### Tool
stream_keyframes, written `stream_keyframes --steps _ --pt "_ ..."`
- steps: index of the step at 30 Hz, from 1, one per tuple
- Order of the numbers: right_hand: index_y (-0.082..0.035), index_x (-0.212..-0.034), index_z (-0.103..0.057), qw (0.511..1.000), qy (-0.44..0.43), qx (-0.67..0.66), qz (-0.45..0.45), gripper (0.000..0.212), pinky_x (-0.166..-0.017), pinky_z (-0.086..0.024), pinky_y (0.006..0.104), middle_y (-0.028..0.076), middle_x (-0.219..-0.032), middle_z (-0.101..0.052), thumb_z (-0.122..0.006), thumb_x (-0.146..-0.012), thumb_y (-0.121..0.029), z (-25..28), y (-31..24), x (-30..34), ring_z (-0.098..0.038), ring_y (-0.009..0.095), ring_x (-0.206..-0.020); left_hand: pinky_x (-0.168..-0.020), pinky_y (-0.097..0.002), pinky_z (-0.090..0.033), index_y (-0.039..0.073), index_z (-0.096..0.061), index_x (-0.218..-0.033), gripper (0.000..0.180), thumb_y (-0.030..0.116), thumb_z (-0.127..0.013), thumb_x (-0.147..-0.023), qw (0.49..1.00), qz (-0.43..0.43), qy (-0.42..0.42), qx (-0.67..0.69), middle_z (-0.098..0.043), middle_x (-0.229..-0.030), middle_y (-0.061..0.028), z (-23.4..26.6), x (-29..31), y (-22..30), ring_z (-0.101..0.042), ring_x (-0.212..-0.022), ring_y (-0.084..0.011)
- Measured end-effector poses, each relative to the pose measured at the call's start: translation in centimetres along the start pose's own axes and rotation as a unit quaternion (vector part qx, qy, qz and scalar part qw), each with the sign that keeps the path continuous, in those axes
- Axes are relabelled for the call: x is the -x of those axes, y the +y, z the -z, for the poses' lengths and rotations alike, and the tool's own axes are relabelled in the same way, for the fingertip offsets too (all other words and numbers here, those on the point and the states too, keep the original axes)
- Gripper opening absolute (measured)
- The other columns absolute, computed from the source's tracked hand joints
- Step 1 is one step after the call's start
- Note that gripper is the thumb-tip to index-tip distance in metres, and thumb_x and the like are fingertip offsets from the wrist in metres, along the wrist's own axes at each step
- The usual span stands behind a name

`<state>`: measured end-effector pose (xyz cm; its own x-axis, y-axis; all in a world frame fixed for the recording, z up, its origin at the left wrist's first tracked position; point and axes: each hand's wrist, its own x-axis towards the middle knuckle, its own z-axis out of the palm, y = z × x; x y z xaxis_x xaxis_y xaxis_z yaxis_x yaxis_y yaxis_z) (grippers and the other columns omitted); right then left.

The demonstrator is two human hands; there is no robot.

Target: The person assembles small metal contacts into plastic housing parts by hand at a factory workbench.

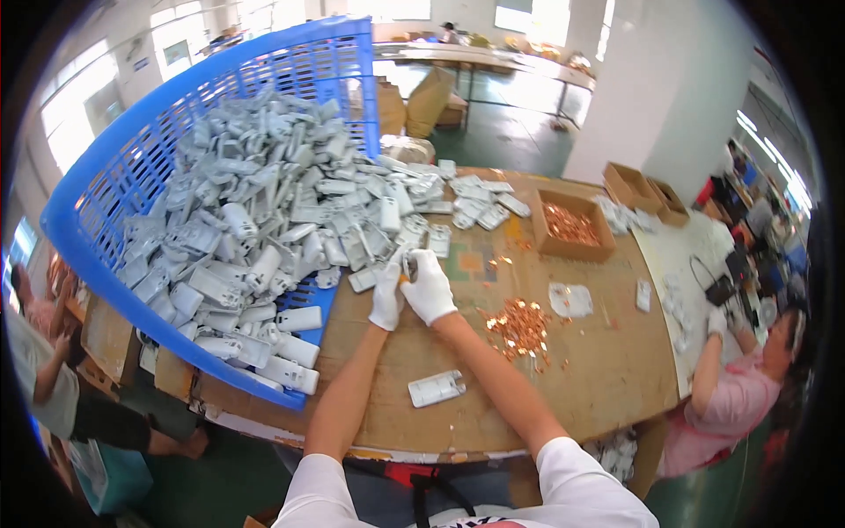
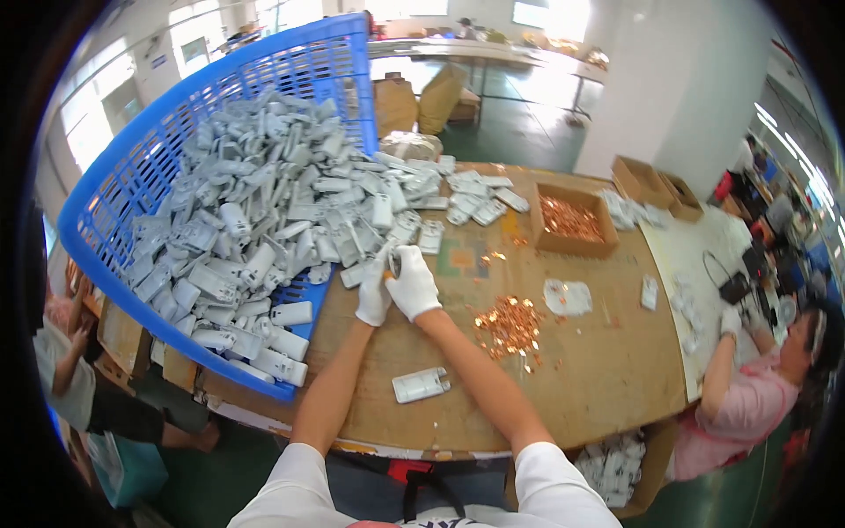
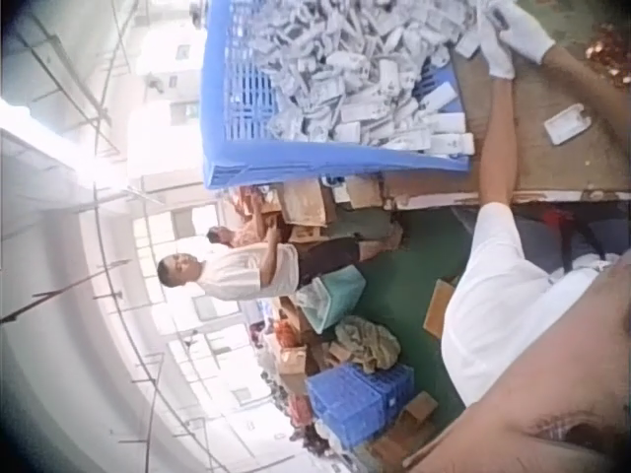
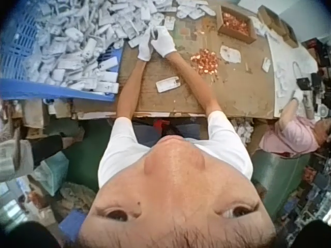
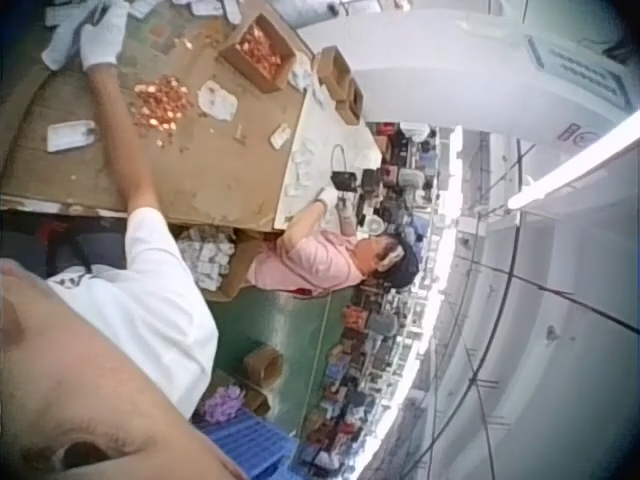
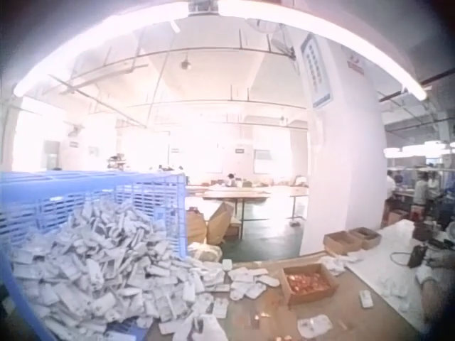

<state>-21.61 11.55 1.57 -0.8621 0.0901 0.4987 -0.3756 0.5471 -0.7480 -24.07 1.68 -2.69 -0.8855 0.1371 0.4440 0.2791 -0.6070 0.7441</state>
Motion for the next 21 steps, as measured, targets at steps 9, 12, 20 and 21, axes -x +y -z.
stream_keyframes --steps 9,12,20,21 --pt "-0.013 -0.112 -0.069 0.889 0.064 0.454 0.007 0.036 -0.091 -0.051 0.0435 0.011 -0.109 -0.064 -0.058 -0.078 -0.007 27.6 11.5 1.2 -0.060 0.032 -0.103 -0.110 -0.0551 -0.031 0.007 -0.063 -0.111 0.036 0.011 -0.067 -0.075 0.569 -0.197 0.082 -0.794 -0.052 -0.130 -0.0164 -1.5 1.9 4.2 -0.043 -0.129 -0.0366" --pt "-0.009 -0.095 -0.066 0.780 0.034 0.605 -0.158 0.015 -0.085 -0.052 0.0443 0.014 -0.103 -0.063 -0.055 -0.085 -0.011 35.3 16.1 4.4 -0.063 0.031 -0.099 -0.102 -0.0518 -0.037 0.006 -0.064 -0.105 0.031 0.019 -0.067 -0.077 0.511 -0.072 0.048 -0.855 -0.056 -0.123 -0.0161 -0.6 3.9 4.4 -0.048 -0.119 -0.0342" --pt "-0.009 -0.104 -0.064 0.749 0.047 0.647 -0.134 0.022 -0.083 -0.052 0.0413 0.012 -0.100 -0.065 -0.064 -0.083 -0.015 35.2 17.2 6.1 -0.064 0.030 -0.095 -0.072 -0.0460 -0.049 0.011 -0.071 -0.084 0.018 0.029 -0.070 -0.082 0.623 -0.129 -0.029 -0.771 -0.063 -0.089 -0.0107 -0.4 4.5 4.1 -0.060 -0.083 -0.0308" --pt "-0.008 -0.104 -0.063 0.792 0.020 0.603 -0.093 0.025 -0.082 -0.052 0.0418 0.012 -0.100 -0.064 -0.067 -0.080 -0.015 34.4 14.7 5.7 -0.064 0.031 -0.095 -0.073 -0.0459 -0.048 0.011 -0.071 -0.085 0.021 0.031 -0.069 -0.083 0.650 -0.123 -0.055 -0.748 -0.062 -0.089 -0.0116 -0.7 4.1 4.1 -0.059 -0.084 -0.0313"
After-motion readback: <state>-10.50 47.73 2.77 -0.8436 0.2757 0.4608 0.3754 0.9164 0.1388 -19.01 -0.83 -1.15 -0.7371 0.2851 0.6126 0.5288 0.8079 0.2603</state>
